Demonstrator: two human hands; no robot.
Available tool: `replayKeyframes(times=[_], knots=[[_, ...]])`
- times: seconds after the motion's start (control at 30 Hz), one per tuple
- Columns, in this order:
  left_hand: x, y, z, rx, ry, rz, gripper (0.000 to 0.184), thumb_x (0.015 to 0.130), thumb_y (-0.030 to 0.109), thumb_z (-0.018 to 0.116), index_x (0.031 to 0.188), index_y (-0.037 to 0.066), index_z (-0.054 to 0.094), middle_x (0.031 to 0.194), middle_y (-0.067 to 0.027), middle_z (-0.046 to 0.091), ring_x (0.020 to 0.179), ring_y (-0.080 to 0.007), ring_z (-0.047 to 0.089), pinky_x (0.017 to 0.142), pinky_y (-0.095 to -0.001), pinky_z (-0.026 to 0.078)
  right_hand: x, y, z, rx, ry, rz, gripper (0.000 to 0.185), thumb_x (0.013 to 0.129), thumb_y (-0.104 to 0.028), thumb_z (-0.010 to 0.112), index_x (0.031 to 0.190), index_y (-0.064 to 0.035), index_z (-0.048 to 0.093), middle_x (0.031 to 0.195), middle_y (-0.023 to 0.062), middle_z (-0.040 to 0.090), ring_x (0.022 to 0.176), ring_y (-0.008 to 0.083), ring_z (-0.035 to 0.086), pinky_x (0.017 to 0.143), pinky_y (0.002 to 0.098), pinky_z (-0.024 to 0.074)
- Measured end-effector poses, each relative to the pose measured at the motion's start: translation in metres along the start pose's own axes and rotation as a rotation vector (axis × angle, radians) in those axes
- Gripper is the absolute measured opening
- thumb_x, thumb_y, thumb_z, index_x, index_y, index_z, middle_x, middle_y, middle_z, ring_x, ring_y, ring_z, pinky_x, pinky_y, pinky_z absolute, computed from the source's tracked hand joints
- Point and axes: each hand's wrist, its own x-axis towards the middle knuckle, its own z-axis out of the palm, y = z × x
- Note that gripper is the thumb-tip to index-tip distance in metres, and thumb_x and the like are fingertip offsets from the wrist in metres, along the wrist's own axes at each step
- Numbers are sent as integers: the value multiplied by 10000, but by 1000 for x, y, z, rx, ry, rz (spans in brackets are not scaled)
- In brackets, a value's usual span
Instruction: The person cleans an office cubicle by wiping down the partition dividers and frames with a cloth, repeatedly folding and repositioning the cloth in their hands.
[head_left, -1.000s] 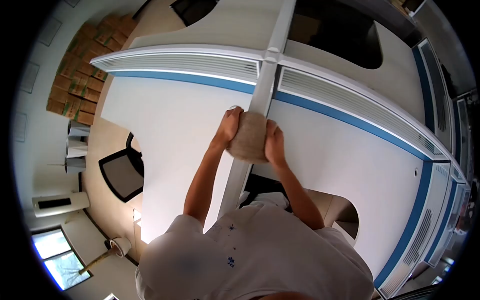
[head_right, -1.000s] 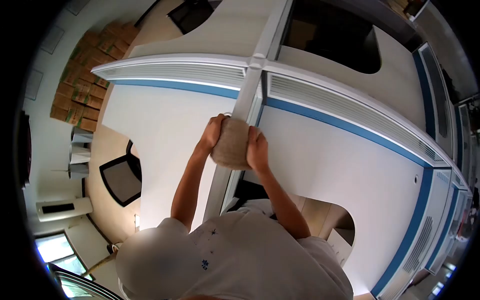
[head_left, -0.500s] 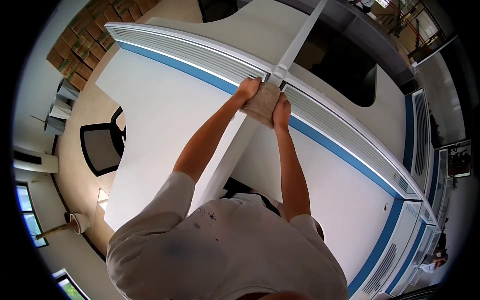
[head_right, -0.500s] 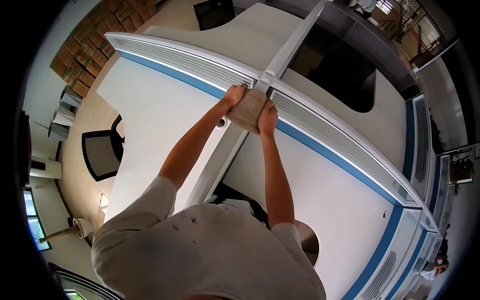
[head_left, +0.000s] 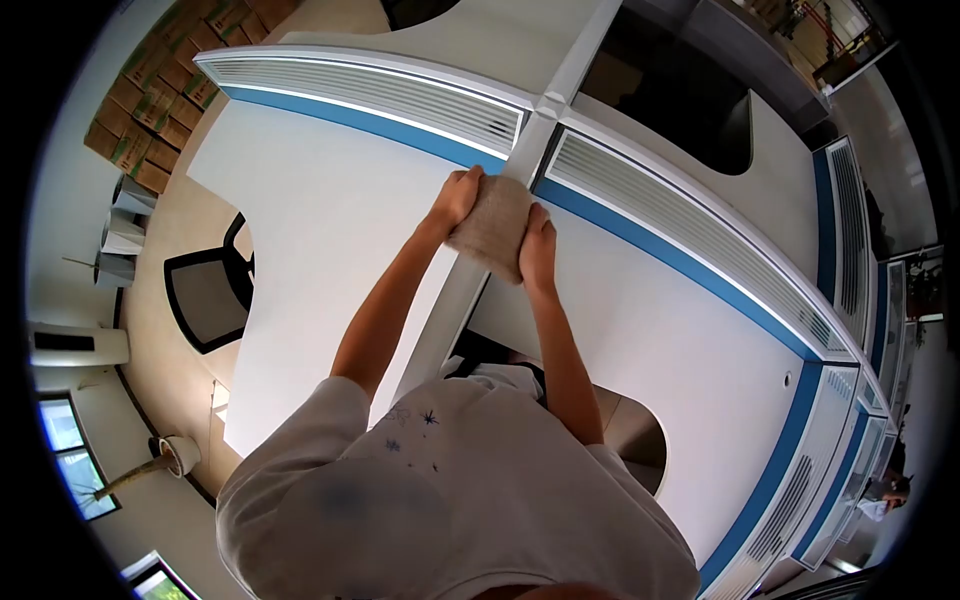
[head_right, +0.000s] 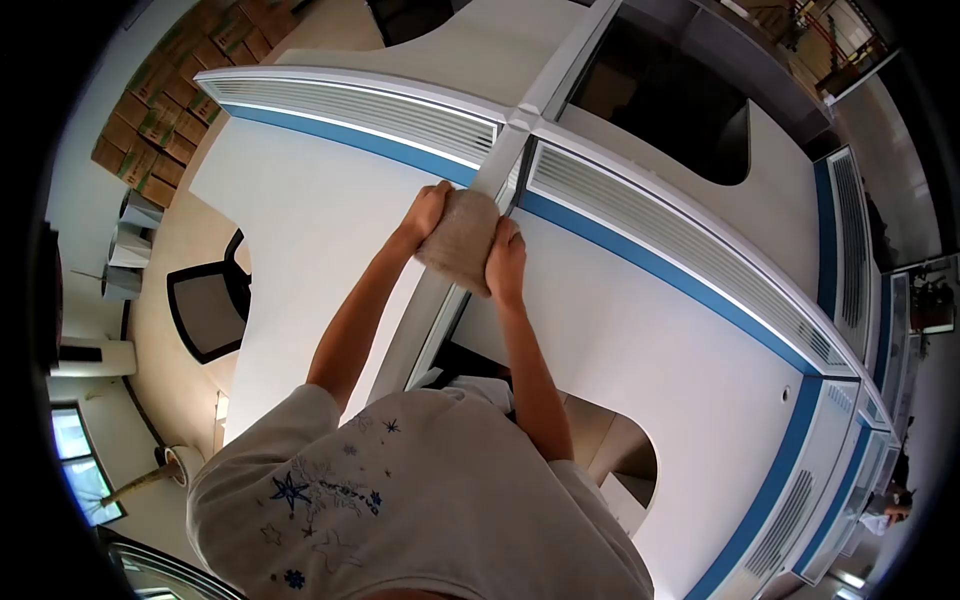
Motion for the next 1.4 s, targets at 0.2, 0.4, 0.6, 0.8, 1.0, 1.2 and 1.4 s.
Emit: replayKeyframes(times=[0.2, 0.4, 0.6, 0.8, 1.0, 1.2, 1.4], knots=[[-16, 14, -10, 242, 1, 188, 352, 947, 240, 395, 884, -57, 574, 993, -287, 644, 975, -495, 562, 861, -448, 459, 1, 9, 6, -42, -8, -66, 522, 1070, -417, 357, 1130, 32, 614, 1047, 231, 669, 980, 345, 632, 888, 410, 462], [44, 20, 9, 125, 54, 196, 420, 938, 291, 428, 858, -70, 627, 879, -279, 661, 840, -367, 620, 834, -417, 454, 53, 3, 14, 62, 33, -79, 546, 1066, -421, 347, 1124, 48, 619, 1124, 273, 655, 1045, 413, 618, 910, 437, 455], [91, 18, 17, 399, 60, 323, 444, 953, 357, 393, 1046, 8, 652, 1150, -328, 628, 1140, -508, 544, 988, -473, 438, 87, -3, 8, 46, 63, -52, 631, 1043, -499, 358, 1173, 59, 623, 1170, 289, 645, 1095, 399, 620, 932, 434, 457], [60, 12, 12, 24, 44, 28, 593, 938, 426, 400, 1073, -94, 652, 1083, -345, 653, 1060, -455, 613, 959, -457, 441, 31, -13, -8, 23, 33, 44, 715, 1022, -548, 361, 1191, 99, 615, 1153, 345, 633, 1143, 439, 601, 969, 445, 449], [24, -5, 4, -166, -35, -51, 516, 942, 377, 420, 1002, -73, 667, 897, -193, 684, 834, -266, 621, 839, -396, 474, 8, 10, 1, 41, 35, 28, 605, 1028, -496, 362, 1163, 32, 625, 1142, 355, 620, 1120, 517, 564, 973, 476, 435], [42, -26, -3, 46, 3, 185, 462, 926, 336, 438, 922, -77, 644, 855, -184, 662, 832, -246, 593, 803, -395, 459, 11, 2, 6, -36, 49, -26, 555, 1034, -453, 361, 1166, 19, 621, 1094, 346, 627, 1067, 537, 563, 932, 503, 452], [99, 5, 12, 204, 57, 160, 485, 918, 399, 425, 982, -32, 639, 1011, -357, 627, 973, -545, 543, 883, -496, 434, 80, -12, 9, -116, 159, -43, 568, 1018, -460, 392, 1105, 48, 630, 1102, 331, 640, 1061, 530, 577, 891, 533, 468]])
